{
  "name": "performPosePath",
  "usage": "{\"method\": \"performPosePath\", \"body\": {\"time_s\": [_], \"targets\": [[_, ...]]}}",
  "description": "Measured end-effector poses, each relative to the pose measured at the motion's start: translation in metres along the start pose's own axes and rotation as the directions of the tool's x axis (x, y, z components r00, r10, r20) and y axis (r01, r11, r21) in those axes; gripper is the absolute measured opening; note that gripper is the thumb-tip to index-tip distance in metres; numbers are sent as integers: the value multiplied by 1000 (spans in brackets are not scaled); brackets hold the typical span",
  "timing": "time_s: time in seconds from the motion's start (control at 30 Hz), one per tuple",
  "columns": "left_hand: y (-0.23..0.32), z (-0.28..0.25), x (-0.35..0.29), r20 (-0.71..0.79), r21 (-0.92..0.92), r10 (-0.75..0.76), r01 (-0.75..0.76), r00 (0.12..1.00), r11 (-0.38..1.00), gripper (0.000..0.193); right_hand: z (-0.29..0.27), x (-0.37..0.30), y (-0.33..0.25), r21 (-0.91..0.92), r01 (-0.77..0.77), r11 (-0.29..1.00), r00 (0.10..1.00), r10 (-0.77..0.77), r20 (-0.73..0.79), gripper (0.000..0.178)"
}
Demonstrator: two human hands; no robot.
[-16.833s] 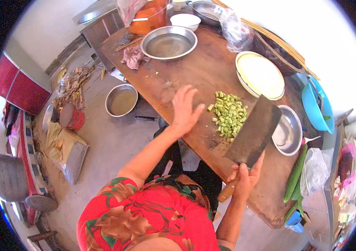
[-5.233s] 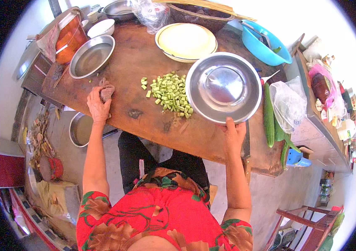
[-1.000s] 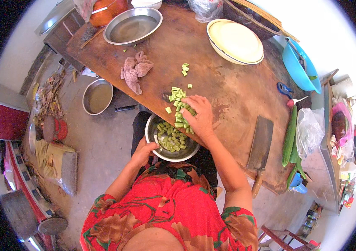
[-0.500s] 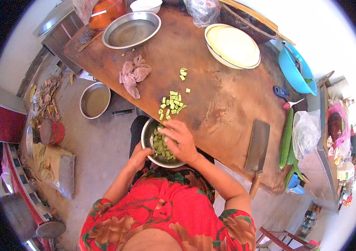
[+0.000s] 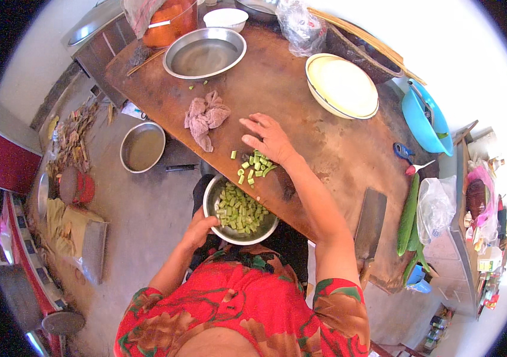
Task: The person chops green vegetables and a tomato on a wooden cutting board using a cleaver. They transfer the chopped vegetables into a metal bowl, wipe the board with a cloth, and continue chopping the tomato into small pieces.
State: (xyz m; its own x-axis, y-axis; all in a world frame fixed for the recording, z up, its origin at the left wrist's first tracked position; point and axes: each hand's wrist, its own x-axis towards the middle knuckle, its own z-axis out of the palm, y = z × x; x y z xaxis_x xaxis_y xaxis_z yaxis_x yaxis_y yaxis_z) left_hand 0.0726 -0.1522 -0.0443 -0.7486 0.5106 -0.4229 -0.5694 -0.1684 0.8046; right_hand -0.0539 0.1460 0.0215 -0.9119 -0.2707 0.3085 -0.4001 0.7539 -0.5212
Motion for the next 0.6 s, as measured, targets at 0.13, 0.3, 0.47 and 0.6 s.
{"method": "performPosePath", "body": {"time_s": [0.13, 0.3, 0.47, 0.6], "targets": [[8, -1, 0, -16, -50, -8, 7, 1000, 999, 69, 2, -11, -21, 34, 87, 996, 989, -90, 118, 57], [6, 0, 1, -20, -27, -19, 19, 1000, 999, 68, 4, -29, -41, -12, 242, 970, 951, -235, 201, 62], [5, 8, -2, -25, -48, -42, 41, 999, 998, 67, 20, -58, -79, -27, 269, 963, 948, -260, 182, 58], [3, 9, -3, -18, -41, -25, 25, 1000, 999, 67, 28, -83, -104, -23, 262, 965, 954, -255, 160, 50]]}}
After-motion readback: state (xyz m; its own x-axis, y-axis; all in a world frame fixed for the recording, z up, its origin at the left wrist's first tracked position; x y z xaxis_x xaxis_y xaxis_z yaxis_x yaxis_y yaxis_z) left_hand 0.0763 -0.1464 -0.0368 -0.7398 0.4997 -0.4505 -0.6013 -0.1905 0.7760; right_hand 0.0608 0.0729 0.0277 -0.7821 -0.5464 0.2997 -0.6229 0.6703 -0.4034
